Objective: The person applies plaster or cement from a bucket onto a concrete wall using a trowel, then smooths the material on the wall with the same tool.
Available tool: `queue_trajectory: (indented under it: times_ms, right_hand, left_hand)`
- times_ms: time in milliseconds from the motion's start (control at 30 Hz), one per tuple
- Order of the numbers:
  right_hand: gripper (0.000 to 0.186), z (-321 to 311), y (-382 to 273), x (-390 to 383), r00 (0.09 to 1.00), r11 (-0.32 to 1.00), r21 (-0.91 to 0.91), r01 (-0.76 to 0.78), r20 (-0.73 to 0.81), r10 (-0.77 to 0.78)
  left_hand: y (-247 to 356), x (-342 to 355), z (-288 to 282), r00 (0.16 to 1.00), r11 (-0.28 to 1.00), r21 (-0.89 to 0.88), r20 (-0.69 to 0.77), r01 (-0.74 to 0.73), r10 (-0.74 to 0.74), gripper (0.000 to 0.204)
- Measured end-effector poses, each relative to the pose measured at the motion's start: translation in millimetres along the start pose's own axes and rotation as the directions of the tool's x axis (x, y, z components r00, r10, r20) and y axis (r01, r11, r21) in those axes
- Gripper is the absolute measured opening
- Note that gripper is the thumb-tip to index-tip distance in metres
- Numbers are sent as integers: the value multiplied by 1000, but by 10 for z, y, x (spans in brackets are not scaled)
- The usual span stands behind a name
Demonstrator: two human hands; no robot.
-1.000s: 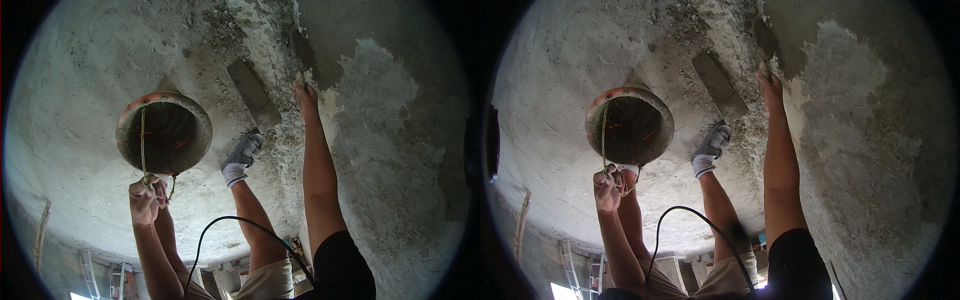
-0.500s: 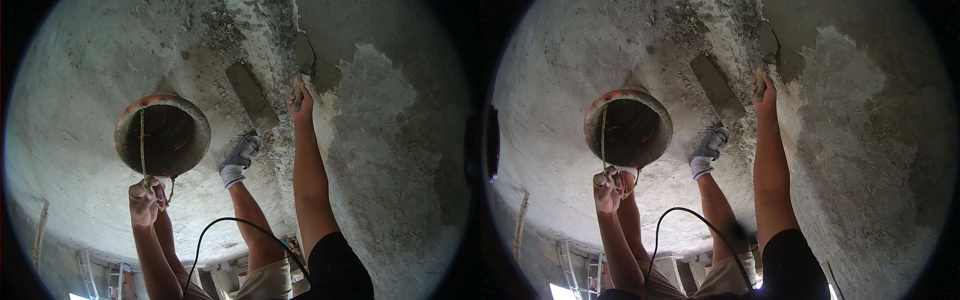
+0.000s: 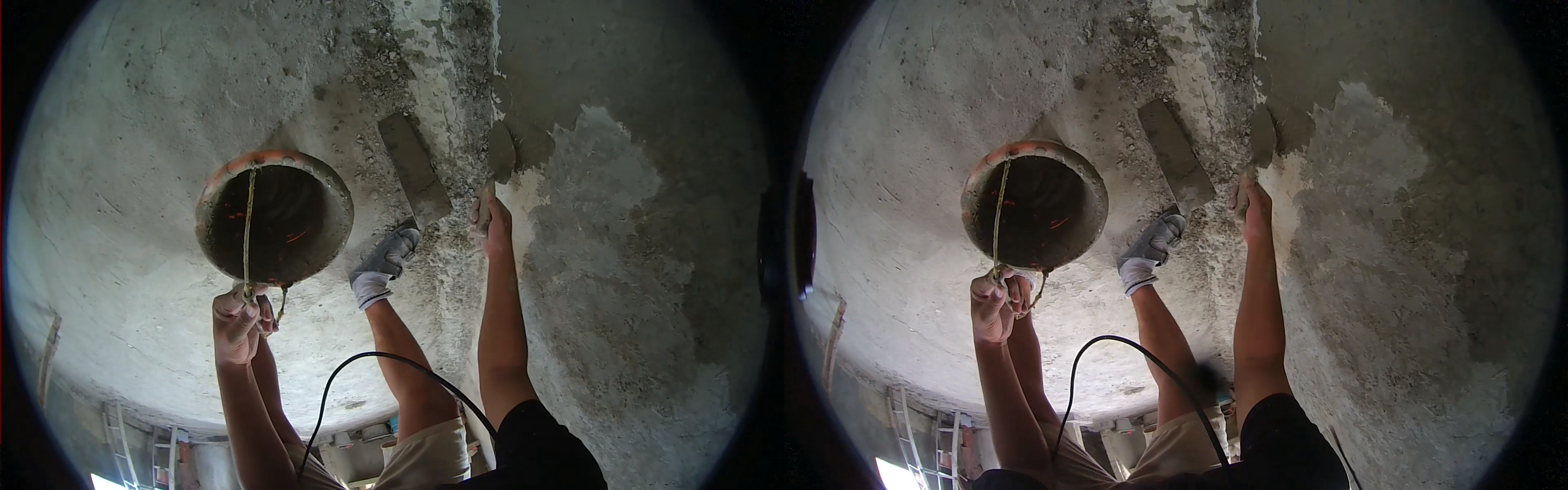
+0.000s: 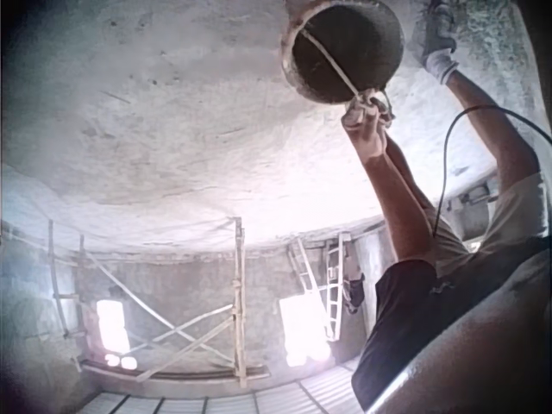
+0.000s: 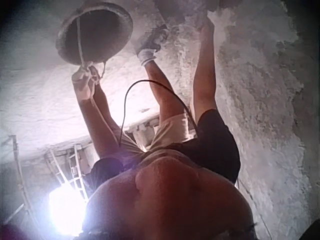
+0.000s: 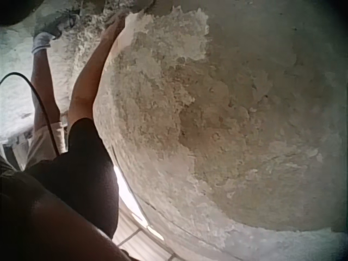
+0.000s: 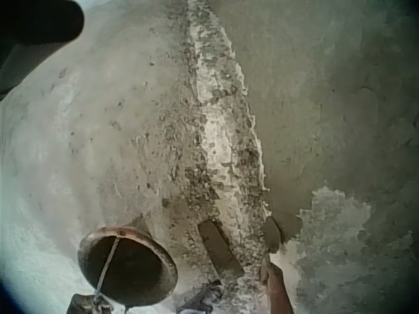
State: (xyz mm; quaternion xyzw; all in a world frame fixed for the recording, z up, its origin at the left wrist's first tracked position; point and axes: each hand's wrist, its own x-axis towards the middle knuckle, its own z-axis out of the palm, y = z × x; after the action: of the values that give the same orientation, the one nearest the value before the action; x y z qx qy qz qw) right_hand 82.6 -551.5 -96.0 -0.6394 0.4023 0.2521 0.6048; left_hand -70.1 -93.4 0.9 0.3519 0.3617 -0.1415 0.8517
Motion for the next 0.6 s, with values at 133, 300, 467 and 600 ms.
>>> queue_trajectory:
  times_ms: [133,300,467,600]
  right_hand:
    - [35,240,-727,-63,997,882,-471,-17,-76,-22]
    - [36,751,-1734,-114,947,526,-811,255,100,-305]
    - [50,1281,-2472,264,872,-248,-938,244,324,-367]
    - [47,1605,-2508,360,840,-672,-724,158,456,-294]
  left_hand:
    - [13,-9,-16,1000,1000,27,-20,-2,2,34]
    - [74,-49,-44,994,997,28,-90,70,-67,37]
    - [127,-113,-122,989,992,97,-134,75,-62,33]
    - [136,-165,-165,979,994,55,-185,98,-87,31]
